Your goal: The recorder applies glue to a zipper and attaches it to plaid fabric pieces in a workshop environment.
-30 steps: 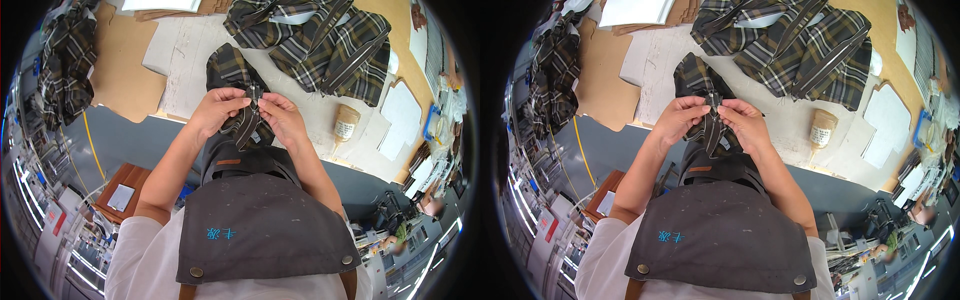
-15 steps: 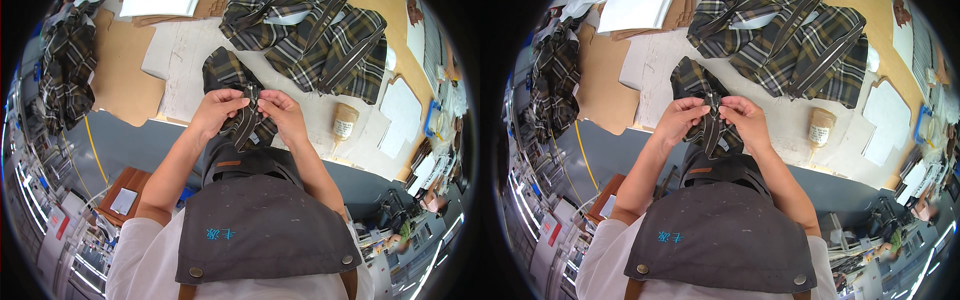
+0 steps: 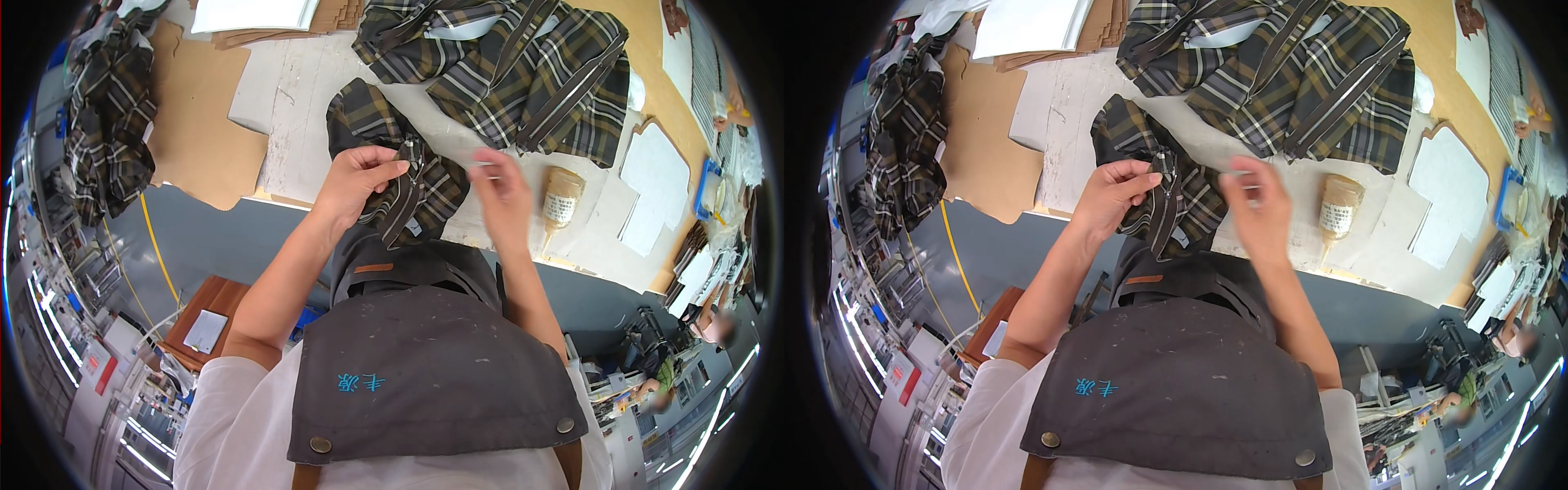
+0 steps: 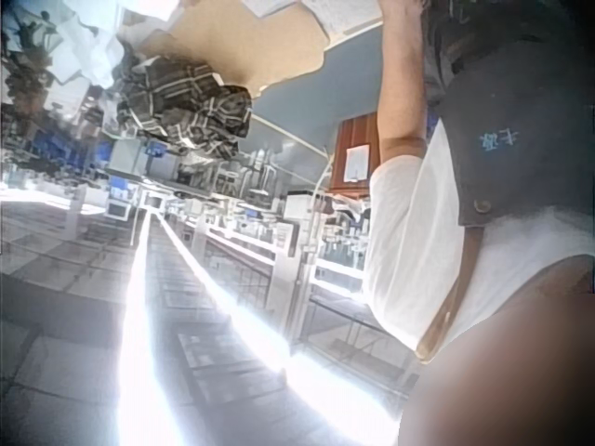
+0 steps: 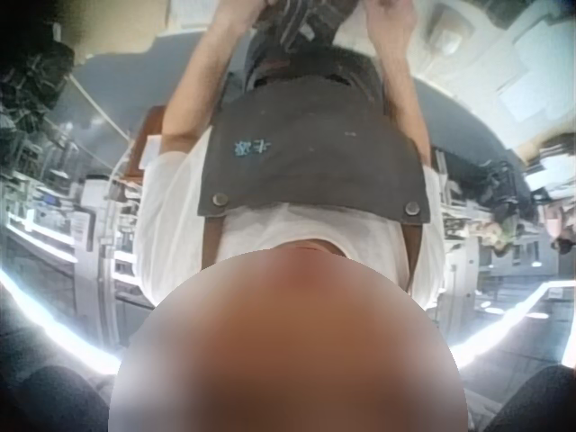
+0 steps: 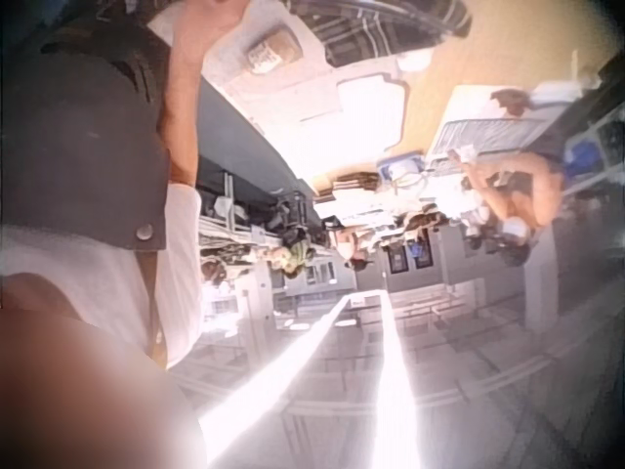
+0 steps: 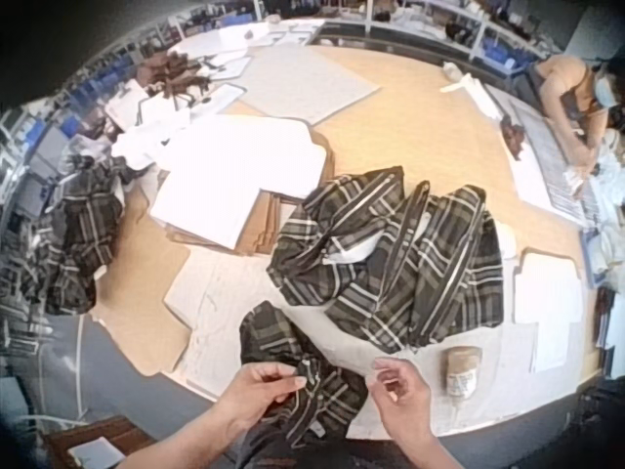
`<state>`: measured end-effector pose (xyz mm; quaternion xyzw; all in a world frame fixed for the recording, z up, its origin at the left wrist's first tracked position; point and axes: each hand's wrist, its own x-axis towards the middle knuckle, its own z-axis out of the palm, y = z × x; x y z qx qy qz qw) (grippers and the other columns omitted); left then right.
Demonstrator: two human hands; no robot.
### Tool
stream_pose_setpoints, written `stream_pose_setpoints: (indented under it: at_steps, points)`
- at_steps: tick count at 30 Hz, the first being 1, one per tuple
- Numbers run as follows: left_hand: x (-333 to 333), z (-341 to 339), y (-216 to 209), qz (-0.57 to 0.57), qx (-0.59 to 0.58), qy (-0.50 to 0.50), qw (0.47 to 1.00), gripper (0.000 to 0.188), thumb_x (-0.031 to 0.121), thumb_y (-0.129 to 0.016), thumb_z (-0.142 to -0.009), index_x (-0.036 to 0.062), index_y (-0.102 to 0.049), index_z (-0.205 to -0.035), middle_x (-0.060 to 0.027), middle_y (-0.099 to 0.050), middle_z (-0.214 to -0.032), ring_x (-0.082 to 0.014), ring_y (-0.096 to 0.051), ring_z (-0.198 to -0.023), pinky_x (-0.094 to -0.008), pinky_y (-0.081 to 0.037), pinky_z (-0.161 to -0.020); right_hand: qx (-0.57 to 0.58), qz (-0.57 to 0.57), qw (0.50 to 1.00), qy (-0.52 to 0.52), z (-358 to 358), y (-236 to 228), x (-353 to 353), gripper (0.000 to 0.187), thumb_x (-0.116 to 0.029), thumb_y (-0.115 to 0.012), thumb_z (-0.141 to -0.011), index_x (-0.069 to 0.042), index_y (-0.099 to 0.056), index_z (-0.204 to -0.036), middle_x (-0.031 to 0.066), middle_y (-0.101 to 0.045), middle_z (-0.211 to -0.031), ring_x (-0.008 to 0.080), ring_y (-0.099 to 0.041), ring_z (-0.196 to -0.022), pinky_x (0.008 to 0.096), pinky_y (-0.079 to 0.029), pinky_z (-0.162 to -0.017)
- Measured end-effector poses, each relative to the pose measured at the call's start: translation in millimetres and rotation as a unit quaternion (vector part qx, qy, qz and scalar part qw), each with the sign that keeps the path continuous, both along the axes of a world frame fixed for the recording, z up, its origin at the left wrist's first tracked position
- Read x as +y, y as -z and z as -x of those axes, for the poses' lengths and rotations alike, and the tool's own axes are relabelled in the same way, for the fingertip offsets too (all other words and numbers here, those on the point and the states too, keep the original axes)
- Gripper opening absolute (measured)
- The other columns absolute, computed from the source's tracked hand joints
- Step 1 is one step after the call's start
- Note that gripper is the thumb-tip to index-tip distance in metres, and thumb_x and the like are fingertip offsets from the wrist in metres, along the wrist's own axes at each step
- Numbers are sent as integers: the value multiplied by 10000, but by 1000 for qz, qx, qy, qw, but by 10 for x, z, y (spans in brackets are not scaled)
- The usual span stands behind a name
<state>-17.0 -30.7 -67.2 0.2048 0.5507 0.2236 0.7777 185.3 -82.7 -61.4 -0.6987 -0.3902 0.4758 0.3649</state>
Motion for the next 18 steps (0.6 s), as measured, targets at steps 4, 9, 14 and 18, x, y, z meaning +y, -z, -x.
stream_pose_setpoints:
  at_steps: [4,9,14,18]
  points:
    - [-21,19,17,-6,5,-1,1000,118,37,-654,-744,-4,-606,-844,-23,-588,-727,-54,-433,-563,-179,-346,-508,-433,-120,893,-12,-635,-14,-227,451,-140,-651,-738,-9,-478,-1133,165,-492,-1072,250,-472,-992,329,-409,-807]
    - [-2,-15,8,-4,8,4,1000,103,36,-651,-746,-2,-608,-831,-21,-585,-722,-54,-427,-559,-177,-342,-504,-391,70,917,33,-1045,241,-519,707,-254,-666,-728,30,-303,-1264,228,-390,-1183,331,-415,-1070,398,-347,-903]
    - [1,-2,-3,-14,5,-5,1000,90,30,-648,-746,2,-605,-820,-15,-577,-708,-53,-423,-556,-177,-338,-500,-264,72,953,128,-1253,24,-459,634,-188,-626,-747,44,-320,-1251,197,-438,-1174,318,-443,-1085,396,-336,-948]
    - [-2,-25,10,-10,12,3,1000,90,24,-649,-744,4,-601,-817,-13,-572,-704,-54,-421,-557,-177,-339,-503,436,-77,831,337,-1042,-276,-282,531,-57,-606,-725,-31,-394,-1211,158,-454,-1168,300,-401,-1147,467,-310,-996]
